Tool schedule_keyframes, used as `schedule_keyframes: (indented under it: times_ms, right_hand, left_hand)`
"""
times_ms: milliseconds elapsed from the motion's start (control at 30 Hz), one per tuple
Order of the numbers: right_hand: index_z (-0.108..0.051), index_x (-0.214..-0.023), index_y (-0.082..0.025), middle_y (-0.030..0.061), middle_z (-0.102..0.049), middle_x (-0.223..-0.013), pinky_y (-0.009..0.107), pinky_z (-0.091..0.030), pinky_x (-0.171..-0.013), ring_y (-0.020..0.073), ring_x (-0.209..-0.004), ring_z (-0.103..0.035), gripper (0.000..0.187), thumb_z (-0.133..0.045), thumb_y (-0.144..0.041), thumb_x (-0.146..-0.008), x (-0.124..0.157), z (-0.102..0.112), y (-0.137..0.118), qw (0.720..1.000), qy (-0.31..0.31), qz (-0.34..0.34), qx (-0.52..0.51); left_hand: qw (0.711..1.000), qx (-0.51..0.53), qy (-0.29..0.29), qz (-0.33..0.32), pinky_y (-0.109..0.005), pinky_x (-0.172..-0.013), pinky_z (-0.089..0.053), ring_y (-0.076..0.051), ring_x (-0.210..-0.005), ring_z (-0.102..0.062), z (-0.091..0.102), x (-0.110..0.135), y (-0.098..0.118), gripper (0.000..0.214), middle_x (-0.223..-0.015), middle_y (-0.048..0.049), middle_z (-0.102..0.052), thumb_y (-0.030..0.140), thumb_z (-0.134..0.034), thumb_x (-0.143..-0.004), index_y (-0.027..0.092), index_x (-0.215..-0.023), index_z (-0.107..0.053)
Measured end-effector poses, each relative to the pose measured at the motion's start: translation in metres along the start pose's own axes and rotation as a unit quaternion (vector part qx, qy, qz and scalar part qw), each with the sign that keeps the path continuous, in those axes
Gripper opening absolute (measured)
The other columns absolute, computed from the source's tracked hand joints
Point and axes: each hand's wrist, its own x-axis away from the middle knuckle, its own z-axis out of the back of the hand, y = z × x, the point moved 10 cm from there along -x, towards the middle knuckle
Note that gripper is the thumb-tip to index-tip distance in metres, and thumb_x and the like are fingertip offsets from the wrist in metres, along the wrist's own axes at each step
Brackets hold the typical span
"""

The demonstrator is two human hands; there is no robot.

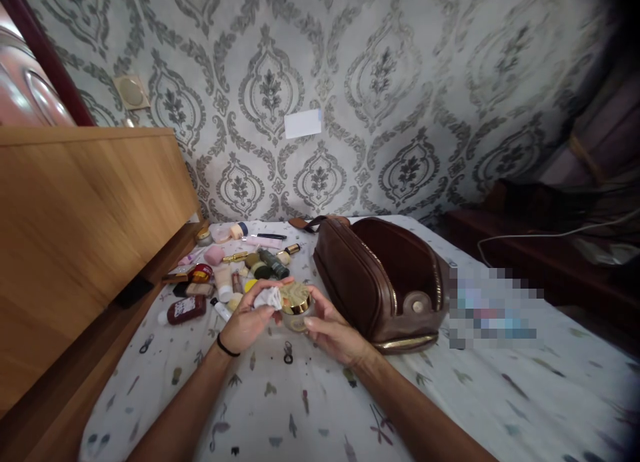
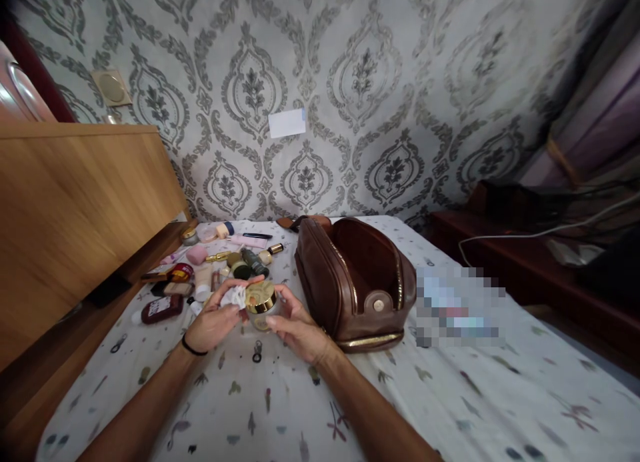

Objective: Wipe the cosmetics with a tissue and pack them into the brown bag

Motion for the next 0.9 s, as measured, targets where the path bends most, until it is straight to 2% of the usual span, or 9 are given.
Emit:
schedule_keyframes:
  times_ms: [100, 233, 367, 433, 533, 733, 833, 900]
  right_hand:
    - [-0.055, -0.111, -0.027, 0.0023, -0.065, -0.108, 0.030, -0.047, -0.080, 0.0178, -0.093, -0.064, 0.059, -0.087, -0.034, -0.062, 0.001, 0.003, -0.001, 0.999, 0.021, 0.007, 0.030]
    - [-0.059, -0.108, -0.027, 0.0020, -0.063, -0.113, 0.035, -0.043, -0.094, 0.0204, -0.107, -0.058, 0.058, -0.088, -0.034, -0.059, 0.001, 0.006, -0.007, 0.992, 0.038, 0.029, 0.113]
    - [-0.060, -0.110, -0.026, 0.0016, -0.063, -0.112, 0.036, -0.041, -0.097, 0.0204, -0.108, -0.057, 0.056, -0.087, -0.031, -0.061, -0.002, 0.007, -0.006, 0.981, 0.024, 0.042, 0.185]
    - [-0.060, -0.110, -0.026, 0.0012, -0.063, -0.112, 0.036, -0.040, -0.097, 0.0206, -0.108, -0.056, 0.058, -0.088, -0.029, -0.059, -0.004, 0.010, -0.003, 0.976, 0.024, 0.051, 0.211]
    - [-0.058, -0.110, -0.025, 0.0011, -0.063, -0.109, 0.036, -0.040, -0.097, 0.0211, -0.106, -0.056, 0.062, -0.089, -0.029, -0.057, -0.005, 0.014, 0.002, 0.968, 0.026, 0.060, 0.242]
    - [-0.057, -0.111, -0.024, 0.0020, -0.062, -0.108, 0.036, -0.042, -0.094, 0.0209, -0.103, -0.057, 0.063, -0.089, -0.030, -0.056, -0.004, 0.012, 0.008, 0.966, 0.032, 0.045, 0.252]
    - [-0.054, -0.110, -0.025, 0.0018, -0.063, -0.108, 0.034, -0.045, -0.090, 0.0201, -0.101, -0.060, 0.063, -0.088, -0.030, -0.057, -0.002, 0.013, 0.007, 0.975, 0.051, 0.031, 0.215]
    - [-0.053, -0.110, -0.026, 0.0013, -0.064, -0.106, 0.034, -0.047, -0.089, 0.0194, -0.099, -0.062, 0.062, -0.088, -0.028, -0.059, -0.002, 0.013, 0.008, 0.982, 0.061, 0.023, 0.179]
  left_hand:
    - [0.999, 0.003, 0.042, 0.018, -0.024, -0.060, -0.046, -0.019, -0.088, -0.063, 0.006, -0.001, -0.003, 0.034, -0.123, -0.0075, -0.065, 0.036, -0.076, -0.074, 0.024, -0.103, -0.061]
    - [0.996, -0.037, 0.074, 0.035, -0.023, -0.058, -0.044, -0.016, -0.080, -0.061, 0.016, -0.001, -0.006, 0.033, -0.113, -0.0049, -0.068, 0.037, -0.076, -0.072, 0.023, -0.098, -0.062]
    - [0.990, -0.122, 0.064, 0.010, -0.027, -0.078, -0.047, -0.018, -0.090, -0.061, 0.020, -0.002, -0.003, 0.031, -0.107, -0.0046, -0.069, 0.035, -0.076, -0.073, 0.020, -0.098, -0.068]
    - [0.984, -0.165, 0.065, 0.008, -0.028, -0.082, -0.046, -0.018, -0.092, -0.060, 0.021, -0.002, -0.003, 0.031, -0.103, -0.0046, -0.069, 0.033, -0.076, -0.074, 0.019, -0.102, -0.070]
    - [0.977, -0.190, 0.096, 0.021, -0.025, -0.075, -0.046, -0.016, -0.084, -0.060, 0.025, -0.001, -0.006, 0.035, -0.096, -0.0036, -0.069, 0.035, -0.075, -0.076, 0.019, -0.106, -0.070]
    - [0.971, -0.116, 0.204, 0.046, -0.019, -0.063, -0.046, -0.012, -0.075, -0.060, 0.036, 0.002, -0.015, 0.046, -0.091, -0.0022, -0.069, 0.043, -0.076, -0.072, 0.018, -0.111, -0.069]
    - [0.964, -0.101, 0.238, 0.066, -0.016, -0.044, -0.035, -0.009, -0.060, -0.054, 0.038, 0.005, -0.020, 0.050, -0.083, -0.0010, -0.068, 0.048, -0.074, -0.072, 0.017, -0.111, -0.069]
    - [0.961, -0.104, 0.242, 0.077, -0.016, -0.038, -0.028, -0.009, -0.056, -0.051, 0.037, 0.006, -0.022, 0.052, -0.083, -0.0014, -0.069, 0.052, -0.071, -0.073, 0.018, -0.112, -0.069]
